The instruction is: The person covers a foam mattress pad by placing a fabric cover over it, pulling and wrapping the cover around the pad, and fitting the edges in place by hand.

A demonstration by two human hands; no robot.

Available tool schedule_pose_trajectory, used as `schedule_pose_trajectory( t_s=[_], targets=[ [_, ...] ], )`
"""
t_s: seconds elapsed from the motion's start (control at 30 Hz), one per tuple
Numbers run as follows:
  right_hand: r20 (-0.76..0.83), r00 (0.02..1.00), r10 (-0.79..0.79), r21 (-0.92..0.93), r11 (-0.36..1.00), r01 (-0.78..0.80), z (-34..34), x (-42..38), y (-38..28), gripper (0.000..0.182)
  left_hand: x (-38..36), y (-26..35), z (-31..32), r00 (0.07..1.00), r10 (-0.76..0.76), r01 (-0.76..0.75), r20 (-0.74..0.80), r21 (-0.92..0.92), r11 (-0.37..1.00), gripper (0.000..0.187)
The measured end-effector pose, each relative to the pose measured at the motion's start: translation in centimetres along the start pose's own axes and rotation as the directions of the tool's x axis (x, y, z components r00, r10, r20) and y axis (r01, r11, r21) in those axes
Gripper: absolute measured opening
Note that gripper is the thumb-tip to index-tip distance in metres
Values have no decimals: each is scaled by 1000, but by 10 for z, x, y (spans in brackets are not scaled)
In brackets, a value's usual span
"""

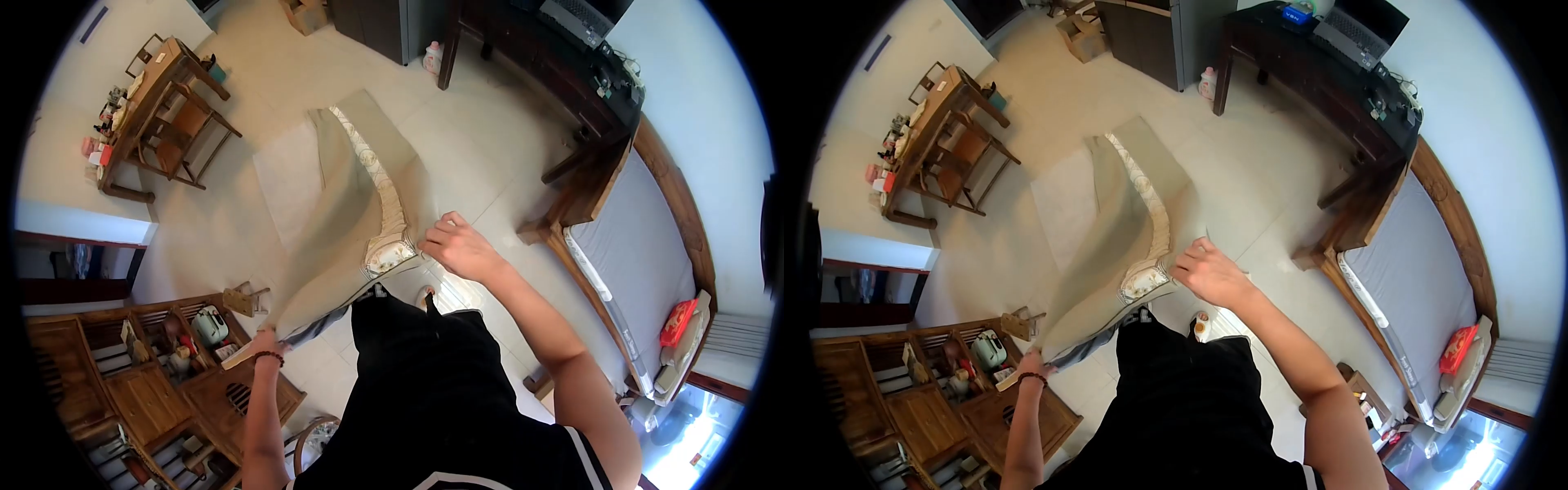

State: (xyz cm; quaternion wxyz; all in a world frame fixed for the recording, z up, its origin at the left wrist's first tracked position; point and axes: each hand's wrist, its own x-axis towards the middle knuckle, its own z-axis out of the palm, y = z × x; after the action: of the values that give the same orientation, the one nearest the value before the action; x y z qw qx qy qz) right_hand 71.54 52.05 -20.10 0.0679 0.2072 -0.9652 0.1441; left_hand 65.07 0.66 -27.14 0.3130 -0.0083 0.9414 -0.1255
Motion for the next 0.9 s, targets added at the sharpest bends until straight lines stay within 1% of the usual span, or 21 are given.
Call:
schedule_pose_trajectory(
  t_s=[0.03, 0.07, 0.1, 0.13, 0.17, 0.23, 0.27, 0.33, 0.37, 0.43, 0.47, 0.53, 0.57, 0.6, 0.63, 0.67, 0.73, 0.77, 0.83, 0.87, 0.9],
  targets=[
    [-5, 1000, 1, -6, 1000, -1, 0, 1, 6, 23, -31, 43, -46, 999, 4, 1, -50, 99, 995, 74],
    [-47, 998, 34, 6, 999, -34, -1, -1, 12, 23, -42, 72, -68, 967, 191, -195, -169, -6, 981, 74],
    [-86, 994, 65, 19, 998, -63, -2, -5, 17, 23, -49, 98, -79, 887, 351, -392, -301, -87, 916, 75],
    [-85, 994, 63, 15, 998, -62, -1, -7, 19, 23, -42, 126, -66, 733, 459, -581, -502, -112, 806, 70],
    [-65, 994, 84, 23, 996, -83, 0, -9, 22, 23, -34, 154, -53, 529, 505, -745, -682, -88, 661, 66],
    [-46, 993, 113, 21, 994, -112, -1, -14, 22, 23, -41, 217, -65, 415, 575, -858, -705, -93, 505, 58],
    [-45, 987, 151, 56, 987, -149, -2, -17, 24, 21, -37, 240, -62, 405, 574, -863, -712, -90, 497, 58],
    [-46, 979, 198, 90, 977, -193, -4, -23, 25, 20, -23, 269, -52, 500, 552, -854, -667, -272, 444, 43],
    [-75, 971, 228, 129, 968, -217, -4, -27, 25, 19, -18, 272, -49, 494, 555, -857, -669, -268, 439, 43],
    [-106, 959, 262, 167, 956, -243, -2, -33, 27, 17, -13, 276, -51, 470, 549, -876, -692, -288, 387, 29],
    [-138, 945, 298, 197, 943, -268, 1, -35, 25, 16, -11, 276, -51, 468, 552, -877, -690, -287, 385, 29],
    [-168, 929, 330, 232, 929, -288, 12, -42, 24, 14, -13, 276, -54, 474, 576, -880, -666, -357, 312, 20],
    [-208, 911, 357, 264, 917, -299, 22, -46, 26, 13, -13, 276, -53, 479, 575, -878, -664, -358, 318, 20],
    [-245, 890, 385, 296, 904, -309, 27, -48, 26, 13, -14, 277, -52, 479, 570, -877, -668, -385, 287, 21],
    [-243, 890, 385, 300, 903, -308, 30, -51, 29, 13, -14, 278, -51, 480, 564, -875, -672, -410, 255, 21],
    [-222, 890, 398, 311, 894, -322, 33, -54, 31, 12, -13, 276, -48, 484, 563, -873, -670, -413, 259, 21],
    [-190, 890, 414, 330, 881, -339, 36, -61, 30, 12, -8, 267, -38, 575, 635, -805, -516, -497, 324, 36],
    [-170, 892, 419, 323, 879, -351, 36, -63, 30, 12, -5, 258, -29, 581, 634, -800, -510, -502, 330, 36],
    [-144, 896, 420, 316, 877, -361, 40, -68, 29, 13, 2, 237, -4, 648, 708, -741, -282, -450, 499, 49],
    [-140, 899, 414, 325, 877, -353, 44, -73, 26, 13, 3, 230, 8, 654, 704, -734, -276, -456, 503, 49],
    [-136, 903, 408, 334, 877, -346, 49, -76, 23, 13, 2, 223, 15, 634, 735, -742, -239, -457, 491, 52]
  ],
)
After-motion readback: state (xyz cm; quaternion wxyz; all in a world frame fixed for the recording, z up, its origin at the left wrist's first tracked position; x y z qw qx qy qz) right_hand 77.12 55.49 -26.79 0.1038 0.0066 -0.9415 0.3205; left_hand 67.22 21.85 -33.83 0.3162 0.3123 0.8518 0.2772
